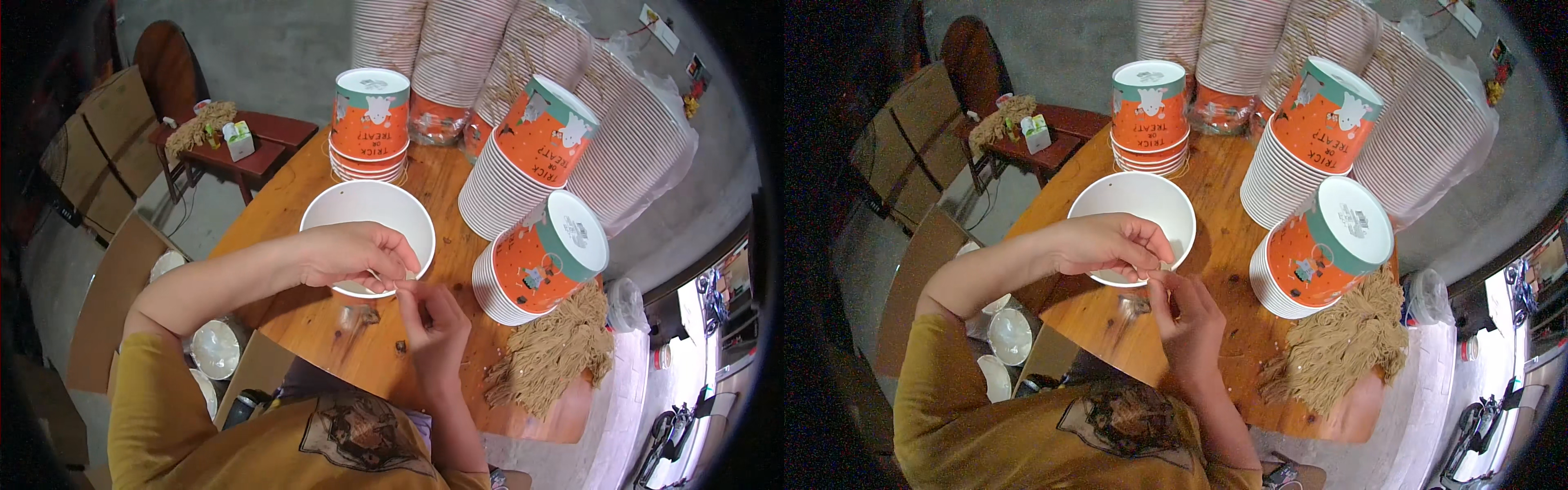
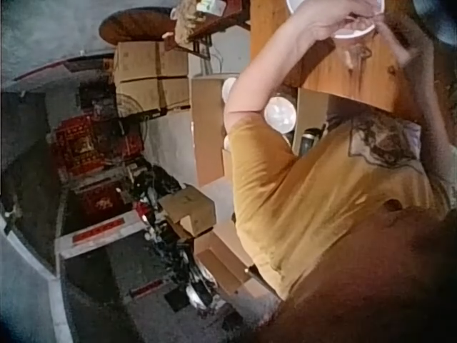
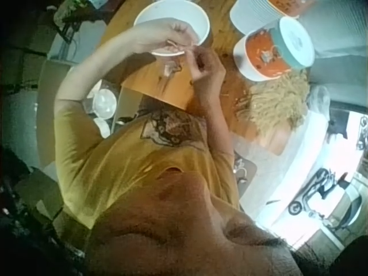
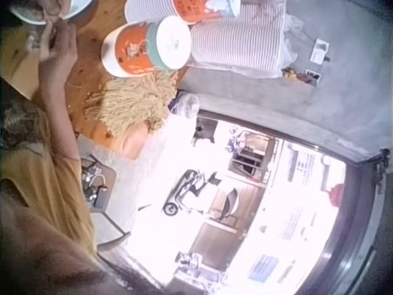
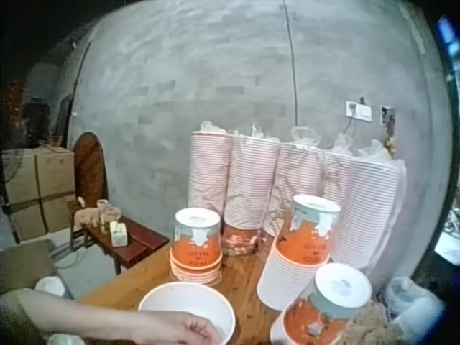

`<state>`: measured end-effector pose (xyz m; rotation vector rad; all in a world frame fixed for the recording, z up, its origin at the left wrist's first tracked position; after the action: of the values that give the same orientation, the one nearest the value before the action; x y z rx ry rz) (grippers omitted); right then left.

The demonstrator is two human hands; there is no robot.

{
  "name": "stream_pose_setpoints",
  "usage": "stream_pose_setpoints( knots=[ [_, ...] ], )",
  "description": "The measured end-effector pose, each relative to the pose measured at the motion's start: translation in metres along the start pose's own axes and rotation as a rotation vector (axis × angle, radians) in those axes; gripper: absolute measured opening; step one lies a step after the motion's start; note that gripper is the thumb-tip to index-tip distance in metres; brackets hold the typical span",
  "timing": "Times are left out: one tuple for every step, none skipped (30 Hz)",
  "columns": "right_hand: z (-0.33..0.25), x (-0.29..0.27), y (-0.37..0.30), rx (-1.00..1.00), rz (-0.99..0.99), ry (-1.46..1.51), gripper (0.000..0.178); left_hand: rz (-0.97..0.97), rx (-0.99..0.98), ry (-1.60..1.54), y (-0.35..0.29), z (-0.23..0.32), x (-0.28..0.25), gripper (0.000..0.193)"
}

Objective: Attaching string handles to decorative paper buckets in a workshop environment.

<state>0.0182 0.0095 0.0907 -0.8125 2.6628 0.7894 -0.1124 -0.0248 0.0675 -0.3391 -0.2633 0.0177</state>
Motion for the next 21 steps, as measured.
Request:
stream_pose_setpoints(
  knots=[
    [0.001,0.0,0.0,0.001,-0.003,0.002,0.012,0.003,-0.001,-0.002,0.0,-0.003,-0.003,0.013],
    [0.002,0.001,0.001,-0.01,-0.012,-0.002,0.012,-0.021,0.037,0.013,0.001,-0.003,-0.004,0.014],
    [0.003,0.002,0.001,-0.021,-0.02,-0.006,0.012,-0.045,0.074,0.028,0.001,-0.003,-0.004,0.016],
    [0.005,0.002,0.0,-0.019,-0.018,-0.008,0.012,-0.05,0.073,0.028,0.001,-0.002,-0.002,0.016],
    [0.011,0.003,0.0,0.016,-0.024,0.069,0.011,-0.027,0.078,0.034,0.0,0.0,-0.002,0.02],
    [0.017,0.004,0.0,0.05,-0.03,0.146,0.009,-0.003,0.083,0.039,0.0,0.002,-0.002,0.024],
    [0.02,0.002,0.0,0.05,-0.029,0.145,0.009,-0.005,0.083,0.039,0.0,0.002,-0.002,0.024],
    [0.029,0.004,-0.001,0.143,-0.07,0.223,0.01,-0.008,0.103,0.065,0.001,0.003,-0.003,0.025],
    [0.037,0.007,-0.003,0.236,-0.112,0.302,0.01,-0.011,0.122,0.092,0.001,0.005,-0.002,0.025],
    [0.035,0.007,-0.002,0.236,-0.113,0.302,0.01,-0.01,0.122,0.091,0.001,0.005,-0.003,0.025],
    [0.037,0.007,-0.003,0.337,-0.088,0.46,0.011,-0.005,0.122,0.112,0.0,0.005,-0.003,0.026],
    [0.039,0.008,-0.003,0.437,-0.062,0.619,0.014,0.001,0.122,0.134,0.0,0.006,-0.004,0.026],
    [0.032,0.008,-0.001,0.438,-0.061,0.619,0.014,0.0,0.121,0.134,0.0,0.006,-0.004,0.026],
    [0.027,0.004,0.001,0.434,0.014,0.625,0.014,-0.001,0.138,0.178,0.001,0.008,-0.004,0.027],
    [0.025,-0.001,0.002,0.43,0.089,0.63,0.015,-0.003,0.156,0.223,0.001,0.01,-0.003,0.027],
    [0.033,0.0,0.003,0.43,0.09,0.63,0.015,-0.004,0.156,0.222,0.001,0.01,-0.003,0.027],
    [0.034,-0.002,0.009,0.255,0.051,0.466,0.012,-0.01,0.164,0.267,0.002,0.011,-0.001,0.027],
    [0.028,-0.002,0.011,0.082,0.012,0.3,0.009,-0.015,0.172,0.312,0.004,0.011,0.002,0.026],
    [0.026,-0.003,0.011,0.083,0.011,0.3,0.009,-0.014,0.171,0.312,0.005,0.01,0.001,0.026],
    [0.023,-0.002,0.012,0.107,-0.018,0.191,0.005,-0.015,0.192,0.312,0.006,0.009,0.0,0.025],
    [0.022,0.001,0.012,0.13,-0.048,0.081,0.008,-0.015,0.214,0.313,0.006,0.01,-0.001,0.025]
  ],
)
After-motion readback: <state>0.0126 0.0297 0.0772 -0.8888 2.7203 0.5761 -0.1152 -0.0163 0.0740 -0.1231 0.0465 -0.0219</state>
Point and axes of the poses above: each hand's wrist, its own y-axis towards the middle knuckle, its own x-axis out of the palm, z = x × y, the point moved 8 cm from there along y, towards the middle knuckle, and after that the axes turned 4 degrees about x, right-handed, at the moved point
